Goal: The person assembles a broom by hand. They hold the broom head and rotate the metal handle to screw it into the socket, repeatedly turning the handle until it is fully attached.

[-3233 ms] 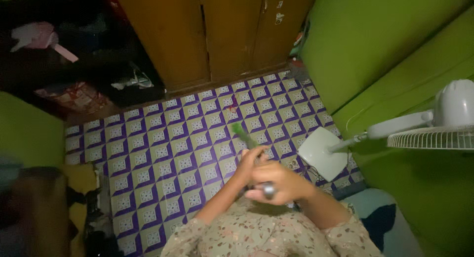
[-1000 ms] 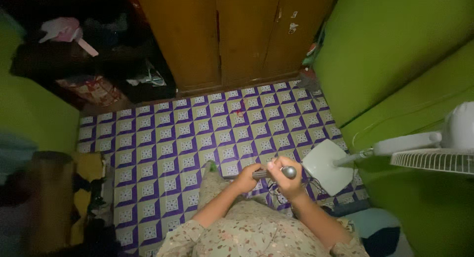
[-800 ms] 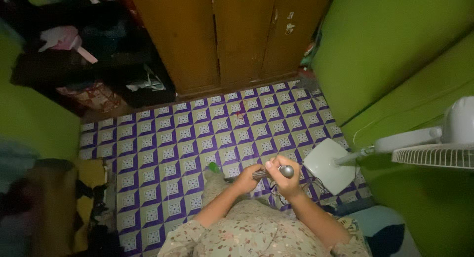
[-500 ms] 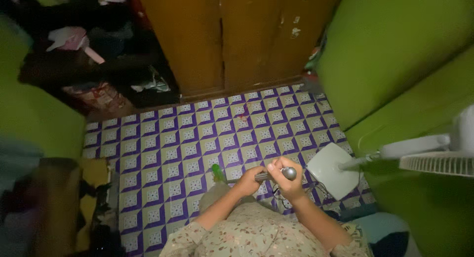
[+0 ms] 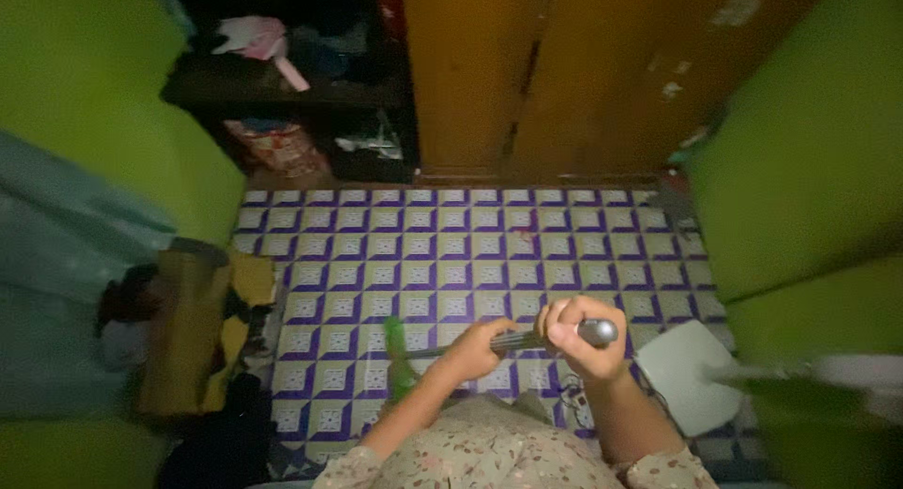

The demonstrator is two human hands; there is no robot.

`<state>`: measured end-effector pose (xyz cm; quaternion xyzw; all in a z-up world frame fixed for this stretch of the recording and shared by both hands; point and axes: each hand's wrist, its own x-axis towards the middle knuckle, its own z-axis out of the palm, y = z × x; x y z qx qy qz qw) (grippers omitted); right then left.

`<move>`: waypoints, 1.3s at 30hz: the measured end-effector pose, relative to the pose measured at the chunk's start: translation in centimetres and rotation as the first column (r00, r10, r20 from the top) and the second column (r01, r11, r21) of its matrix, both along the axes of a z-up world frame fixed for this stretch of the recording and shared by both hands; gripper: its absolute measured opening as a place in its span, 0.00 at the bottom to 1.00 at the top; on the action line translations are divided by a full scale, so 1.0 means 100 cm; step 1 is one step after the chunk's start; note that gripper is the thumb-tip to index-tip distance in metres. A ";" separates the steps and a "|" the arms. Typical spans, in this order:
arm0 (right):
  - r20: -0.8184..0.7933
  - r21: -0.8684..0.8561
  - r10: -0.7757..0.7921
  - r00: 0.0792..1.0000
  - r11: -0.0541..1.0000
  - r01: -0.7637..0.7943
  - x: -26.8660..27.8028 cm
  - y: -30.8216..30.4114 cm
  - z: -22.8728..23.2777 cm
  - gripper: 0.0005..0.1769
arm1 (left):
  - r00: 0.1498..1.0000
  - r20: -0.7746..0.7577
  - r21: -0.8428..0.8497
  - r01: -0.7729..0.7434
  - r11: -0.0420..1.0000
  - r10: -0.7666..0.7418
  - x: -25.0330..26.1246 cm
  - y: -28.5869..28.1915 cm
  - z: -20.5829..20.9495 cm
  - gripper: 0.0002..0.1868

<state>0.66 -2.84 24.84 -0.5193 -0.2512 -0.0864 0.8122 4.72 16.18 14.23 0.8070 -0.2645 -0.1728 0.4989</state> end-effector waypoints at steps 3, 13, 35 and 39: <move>-0.086 0.049 -0.010 0.996 0.999 0.014 0.033 0.038 -0.039 0.15 | 0.913 -0.379 0.292 -0.037 0.956 0.151 0.019 0.052 -0.014 0.26; -0.324 -0.318 -0.011 0.946 0.943 -0.098 0.075 0.162 -0.159 0.16 | 0.923 0.186 0.165 -0.367 0.915 0.337 0.045 0.182 -0.157 0.16; 0.338 -0.605 0.140 0.931 0.790 0.101 0.057 0.155 0.023 0.16 | 0.991 -0.006 -0.493 0.112 0.863 -0.132 0.061 0.109 -0.046 0.19; 0.127 -0.522 -0.008 0.992 0.850 0.073 0.048 0.123 0.022 0.16 | 0.975 0.207 -0.135 0.106 0.985 -0.077 0.062 0.114 -0.003 0.24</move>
